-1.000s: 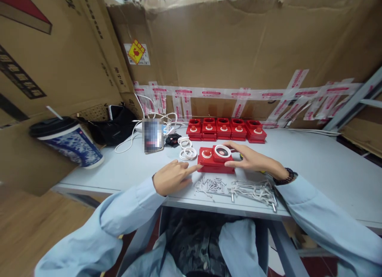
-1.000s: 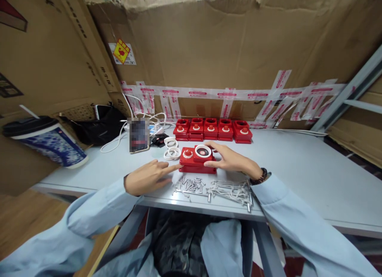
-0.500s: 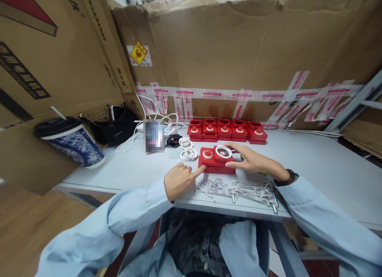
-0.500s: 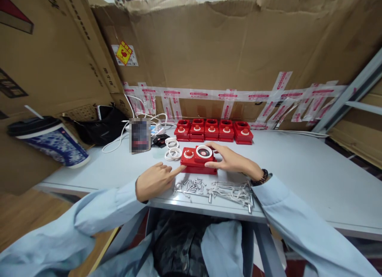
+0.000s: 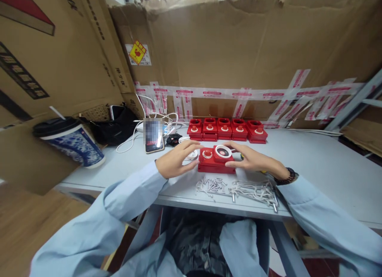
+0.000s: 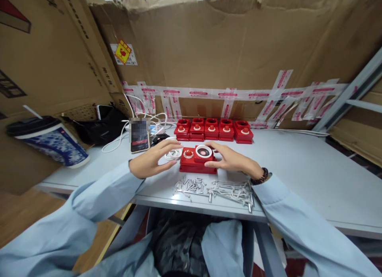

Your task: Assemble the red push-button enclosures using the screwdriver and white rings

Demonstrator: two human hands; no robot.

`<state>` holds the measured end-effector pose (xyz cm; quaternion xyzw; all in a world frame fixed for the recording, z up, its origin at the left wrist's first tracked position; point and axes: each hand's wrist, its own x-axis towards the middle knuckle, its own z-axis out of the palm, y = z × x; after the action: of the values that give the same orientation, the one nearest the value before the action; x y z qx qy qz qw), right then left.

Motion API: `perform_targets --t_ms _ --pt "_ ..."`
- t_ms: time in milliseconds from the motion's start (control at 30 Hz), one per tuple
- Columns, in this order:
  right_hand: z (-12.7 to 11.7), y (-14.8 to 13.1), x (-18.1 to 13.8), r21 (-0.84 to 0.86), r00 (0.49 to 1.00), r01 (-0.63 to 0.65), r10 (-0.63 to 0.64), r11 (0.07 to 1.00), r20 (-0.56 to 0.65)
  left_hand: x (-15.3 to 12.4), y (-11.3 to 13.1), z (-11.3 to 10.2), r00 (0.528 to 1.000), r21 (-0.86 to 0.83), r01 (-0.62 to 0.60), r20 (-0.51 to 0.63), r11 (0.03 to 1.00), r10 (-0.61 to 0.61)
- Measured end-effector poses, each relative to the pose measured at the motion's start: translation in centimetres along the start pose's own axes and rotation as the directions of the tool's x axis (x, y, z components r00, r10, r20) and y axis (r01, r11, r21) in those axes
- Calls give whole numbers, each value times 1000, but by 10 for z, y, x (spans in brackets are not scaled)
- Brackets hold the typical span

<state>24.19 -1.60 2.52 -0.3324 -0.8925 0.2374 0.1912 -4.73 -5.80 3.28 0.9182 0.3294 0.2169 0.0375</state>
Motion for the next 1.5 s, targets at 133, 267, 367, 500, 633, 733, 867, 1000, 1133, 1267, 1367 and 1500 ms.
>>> perform_targets --t_ms 133,267,367,500,633,733,867,1000,1133,1267,1367,1500 --pt "-1 -1 1 -39 1000 -2 2 999 -9 28 -13 16 983 -125 69 178 990 -46" --pt "-1 0 1 -63 1000 13 -13 998 -14 52 -13 35 945 -136 206 283 969 -161" --pt "-1 0 1 -81 1000 8 -9 997 -17 57 -14 45 920 -141 296 307 945 -243" --pt "0 -1 2 -53 1000 11 -12 999 -20 53 -16 49 923 -170 315 284 934 -260" --pt "2 1 1 -30 999 24 -25 999 -37 49 -17 49 918 -167 326 291 931 -269" --pt "4 2 0 2 998 48 -48 999 -49 49 -18 51 922 -184 317 291 930 -257" --pt "6 3 -1 30 997 62 -60 998 -54 49 -19 49 916 -153 311 310 938 -253" --pt "4 2 -1 20 997 51 -50 999 -54 51 -15 43 949 -85 219 249 972 -193" --pt "3 -2 -1 5 998 40 -39 999 -43 56 -10 42 977 -106 156 166 982 -137" --pt "3 -3 0 -25 999 32 -33 999 -41 59 -10 49 962 -106 205 204 973 -180" --pt "3 -3 0 -49 998 29 -31 998 -49 58 -12 52 962 -93 216 194 972 -195" --pt "4 -5 -2 -84 996 51 -57 995 -76 58 -12 51 961 -65 207 202 976 -190"
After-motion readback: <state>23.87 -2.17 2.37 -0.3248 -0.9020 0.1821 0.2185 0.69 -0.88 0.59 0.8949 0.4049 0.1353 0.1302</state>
